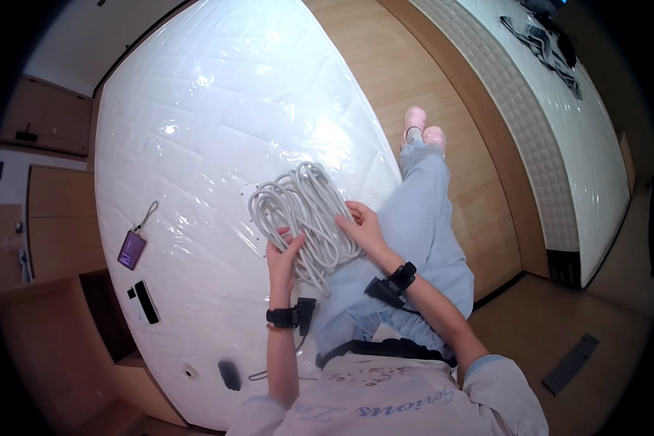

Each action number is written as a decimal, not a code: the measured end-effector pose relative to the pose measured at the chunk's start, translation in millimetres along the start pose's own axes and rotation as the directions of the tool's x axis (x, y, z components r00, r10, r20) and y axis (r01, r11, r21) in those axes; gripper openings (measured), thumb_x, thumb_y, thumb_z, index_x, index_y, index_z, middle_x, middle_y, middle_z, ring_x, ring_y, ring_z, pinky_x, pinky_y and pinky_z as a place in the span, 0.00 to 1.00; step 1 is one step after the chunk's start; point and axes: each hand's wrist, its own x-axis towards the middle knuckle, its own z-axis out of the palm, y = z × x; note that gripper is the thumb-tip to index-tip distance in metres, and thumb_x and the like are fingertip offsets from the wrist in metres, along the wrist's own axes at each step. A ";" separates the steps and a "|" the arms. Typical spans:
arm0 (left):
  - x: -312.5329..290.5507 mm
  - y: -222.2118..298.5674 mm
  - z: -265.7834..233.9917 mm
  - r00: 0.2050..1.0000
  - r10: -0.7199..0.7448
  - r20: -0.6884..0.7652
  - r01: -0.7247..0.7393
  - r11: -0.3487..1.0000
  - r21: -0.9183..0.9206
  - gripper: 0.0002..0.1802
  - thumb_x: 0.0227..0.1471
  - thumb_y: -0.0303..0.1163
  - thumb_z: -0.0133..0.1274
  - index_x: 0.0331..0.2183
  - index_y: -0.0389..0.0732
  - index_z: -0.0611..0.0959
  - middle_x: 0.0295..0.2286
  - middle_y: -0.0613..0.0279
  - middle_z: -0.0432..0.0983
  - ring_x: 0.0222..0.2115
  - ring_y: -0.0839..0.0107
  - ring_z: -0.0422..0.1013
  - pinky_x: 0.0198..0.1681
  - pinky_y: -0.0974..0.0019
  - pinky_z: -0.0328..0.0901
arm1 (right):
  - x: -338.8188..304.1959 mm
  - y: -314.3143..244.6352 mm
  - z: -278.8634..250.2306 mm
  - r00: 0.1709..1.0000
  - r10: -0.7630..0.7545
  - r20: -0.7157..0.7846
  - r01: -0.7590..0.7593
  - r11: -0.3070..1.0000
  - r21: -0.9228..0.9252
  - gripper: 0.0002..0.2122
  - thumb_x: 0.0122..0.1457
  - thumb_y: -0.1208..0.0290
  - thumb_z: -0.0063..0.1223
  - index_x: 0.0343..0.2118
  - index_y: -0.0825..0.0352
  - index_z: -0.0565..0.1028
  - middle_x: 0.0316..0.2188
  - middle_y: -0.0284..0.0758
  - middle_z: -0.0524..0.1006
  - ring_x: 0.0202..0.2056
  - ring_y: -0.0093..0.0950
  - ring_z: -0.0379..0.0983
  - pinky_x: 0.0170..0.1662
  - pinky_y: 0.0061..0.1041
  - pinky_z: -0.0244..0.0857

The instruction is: The person coils two white extension cords by hand while sitting on a bed.

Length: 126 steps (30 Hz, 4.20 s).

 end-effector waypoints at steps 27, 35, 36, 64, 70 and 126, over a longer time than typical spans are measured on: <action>5.1 -15.5 53.0 0.789 0.548 0.279 -0.343 0.016 0.939 0.54 0.33 0.49 0.60 0.58 0.38 0.56 0.57 0.55 0.54 0.59 0.59 0.47 0.61 0.49 0.35 | 19.6 -6.7 -4.1 0.955 -0.297 0.006 0.212 0.668 -0.714 0.07 0.43 0.79 0.50 0.28 0.72 0.69 0.42 0.51 0.63 0.44 0.47 0.62 0.46 0.36 0.59; 17.6 8.3 -18.1 0.806 0.562 0.187 -0.245 0.029 0.969 0.51 0.30 0.46 0.60 0.57 0.39 0.59 0.57 0.57 0.54 0.59 0.62 0.48 0.62 0.51 0.35 | 17.0 -11.1 30.8 0.838 -0.272 0.472 0.469 0.801 -0.372 0.07 0.47 0.75 0.52 0.29 0.70 0.69 0.33 0.42 0.70 0.40 0.42 0.65 0.46 0.34 0.59; 17.1 12.6 -21.7 0.812 0.556 0.180 -0.228 0.018 0.974 0.52 0.30 0.46 0.60 0.57 0.38 0.59 0.57 0.56 0.54 0.59 0.61 0.47 0.62 0.51 0.35 | 15.5 -7.9 31.3 0.837 -0.272 0.474 0.470 0.802 -0.369 0.07 0.47 0.75 0.52 0.29 0.70 0.69 0.33 0.42 0.70 0.40 0.42 0.65 0.46 0.34 0.59; -9.9 -1.2 30.1 0.993 0.092 0.069 -0.106 0.488 0.867 0.15 0.53 0.40 0.47 0.27 0.37 0.70 0.08 0.63 0.69 0.10 0.70 0.69 0.17 0.67 0.62 | 13.0 -8.1 -24.5 0.910 -0.411 -0.054 0.203 0.556 -0.806 0.15 0.50 0.73 0.52 0.41 0.71 0.68 0.30 0.42 0.70 0.28 0.40 0.71 0.31 0.37 0.64; 0.3 -8.3 27.2 0.985 0.136 0.104 -0.169 0.677 0.716 0.09 0.53 0.29 0.46 0.27 0.33 0.68 0.11 0.59 0.69 0.10 0.69 0.70 0.14 0.69 0.62 | 9.4 -17.8 -18.3 0.911 -0.395 -0.114 0.145 0.569 -0.810 0.15 0.50 0.70 0.52 0.41 0.70 0.69 0.31 0.43 0.72 0.30 0.41 0.72 0.31 0.38 0.65; -8.1 -11.4 73.0 0.853 0.409 0.324 -0.514 0.555 0.654 0.23 0.51 0.29 0.50 0.49 0.34 0.69 0.23 0.60 0.75 0.19 0.70 0.70 0.25 0.69 0.64 | 31.8 -19.4 -29.7 0.968 -0.197 0.156 0.227 0.423 -0.877 0.22 0.55 0.67 0.45 0.55 0.58 0.65 0.27 0.42 0.74 0.29 0.42 0.72 0.31 0.40 0.65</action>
